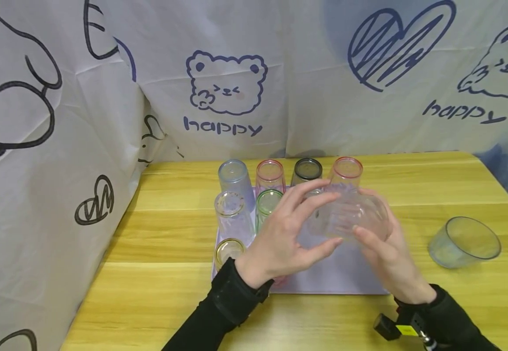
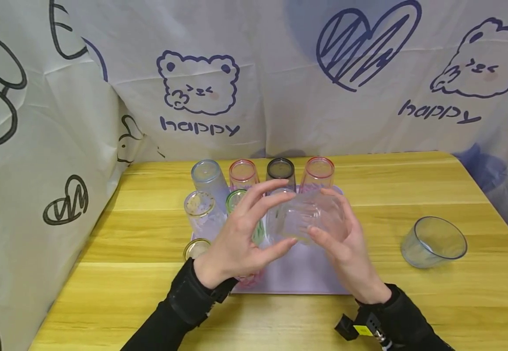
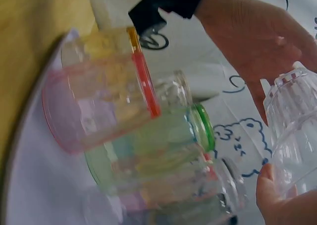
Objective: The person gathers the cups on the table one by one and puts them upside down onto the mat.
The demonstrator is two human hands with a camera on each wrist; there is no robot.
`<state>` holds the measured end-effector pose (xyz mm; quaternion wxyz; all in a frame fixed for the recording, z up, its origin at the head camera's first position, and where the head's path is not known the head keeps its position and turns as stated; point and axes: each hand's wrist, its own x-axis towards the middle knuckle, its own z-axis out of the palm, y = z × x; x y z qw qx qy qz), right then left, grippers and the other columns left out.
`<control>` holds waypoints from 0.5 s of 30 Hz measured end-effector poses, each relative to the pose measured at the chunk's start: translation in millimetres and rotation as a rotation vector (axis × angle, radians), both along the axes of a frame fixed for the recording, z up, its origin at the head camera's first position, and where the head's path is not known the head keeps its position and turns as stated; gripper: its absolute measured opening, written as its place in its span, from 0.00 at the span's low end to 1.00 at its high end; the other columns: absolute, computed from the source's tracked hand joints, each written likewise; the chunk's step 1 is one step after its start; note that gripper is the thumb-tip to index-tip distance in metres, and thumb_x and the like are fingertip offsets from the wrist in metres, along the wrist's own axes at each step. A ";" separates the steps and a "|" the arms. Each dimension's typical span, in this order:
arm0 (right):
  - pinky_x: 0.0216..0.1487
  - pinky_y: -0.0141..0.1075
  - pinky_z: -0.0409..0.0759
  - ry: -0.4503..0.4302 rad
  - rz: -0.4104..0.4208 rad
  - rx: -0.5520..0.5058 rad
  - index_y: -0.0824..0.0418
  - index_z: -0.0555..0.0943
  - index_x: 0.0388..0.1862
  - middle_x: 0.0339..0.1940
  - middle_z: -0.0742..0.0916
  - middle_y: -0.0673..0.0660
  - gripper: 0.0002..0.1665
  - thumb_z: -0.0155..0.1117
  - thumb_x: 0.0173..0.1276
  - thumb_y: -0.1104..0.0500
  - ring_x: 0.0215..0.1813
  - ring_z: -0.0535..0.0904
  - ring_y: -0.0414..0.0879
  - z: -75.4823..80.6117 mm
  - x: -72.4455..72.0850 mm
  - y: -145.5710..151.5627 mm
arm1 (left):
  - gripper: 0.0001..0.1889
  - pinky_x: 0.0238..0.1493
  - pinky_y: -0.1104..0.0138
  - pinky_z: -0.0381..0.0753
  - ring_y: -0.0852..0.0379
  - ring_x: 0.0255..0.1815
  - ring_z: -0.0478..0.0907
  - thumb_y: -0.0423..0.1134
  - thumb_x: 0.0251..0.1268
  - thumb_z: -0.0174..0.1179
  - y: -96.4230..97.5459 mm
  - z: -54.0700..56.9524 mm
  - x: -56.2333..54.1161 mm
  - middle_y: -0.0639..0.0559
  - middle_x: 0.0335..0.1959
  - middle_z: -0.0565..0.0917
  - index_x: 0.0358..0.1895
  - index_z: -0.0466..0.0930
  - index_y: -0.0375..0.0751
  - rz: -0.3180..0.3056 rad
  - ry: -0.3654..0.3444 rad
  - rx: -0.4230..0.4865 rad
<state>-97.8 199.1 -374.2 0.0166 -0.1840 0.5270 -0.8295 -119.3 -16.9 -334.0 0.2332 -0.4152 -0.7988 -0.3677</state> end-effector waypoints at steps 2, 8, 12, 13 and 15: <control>0.63 0.34 0.80 -0.031 0.039 0.009 0.55 0.58 0.76 0.69 0.75 0.53 0.34 0.52 0.75 0.67 0.64 0.77 0.43 -2.2 0.5 -1.2 | 0.37 0.73 0.67 0.71 0.51 0.72 0.70 0.48 0.55 0.73 -1.0 -0.2 -0.9 0.43 0.72 0.70 0.68 0.70 0.45 -0.015 0.004 -0.011; 0.66 0.34 0.78 -0.120 0.157 -0.002 0.51 0.53 0.77 0.70 0.73 0.49 0.33 0.48 0.78 0.61 0.66 0.75 0.41 -9.4 1.5 -3.6 | 0.37 0.70 0.64 0.74 0.51 0.72 0.70 0.50 0.54 0.74 -3.0 -1.8 -1.9 0.43 0.72 0.70 0.68 0.71 0.46 -0.051 0.009 -0.041; 0.67 0.35 0.77 -0.189 0.224 -0.028 0.47 0.47 0.79 0.72 0.71 0.47 0.34 0.45 0.80 0.57 0.68 0.74 0.39 -14.1 3.2 -4.5 | 0.37 0.73 0.66 0.71 0.52 0.72 0.70 0.52 0.55 0.74 -4.8 -3.0 -2.8 0.45 0.72 0.70 0.68 0.72 0.47 -0.067 0.031 -0.075; 0.67 0.36 0.77 -0.202 0.239 -0.028 0.46 0.46 0.79 0.72 0.71 0.46 0.34 0.44 0.81 0.56 0.69 0.73 0.39 -15.0 3.4 -4.7 | 0.37 0.74 0.66 0.70 0.52 0.73 0.70 0.52 0.55 0.74 -5.3 -3.3 -3.0 0.45 0.72 0.70 0.68 0.72 0.47 -0.069 0.036 -0.089; 0.67 0.37 0.77 -0.217 0.275 -0.024 0.45 0.44 0.80 0.73 0.69 0.46 0.34 0.42 0.81 0.55 0.70 0.72 0.39 -16.7 3.4 -5.0 | 0.36 0.75 0.67 0.68 0.52 0.73 0.70 0.53 0.56 0.73 -6.6 -3.8 -3.1 0.46 0.71 0.70 0.67 0.73 0.48 -0.070 0.043 -0.120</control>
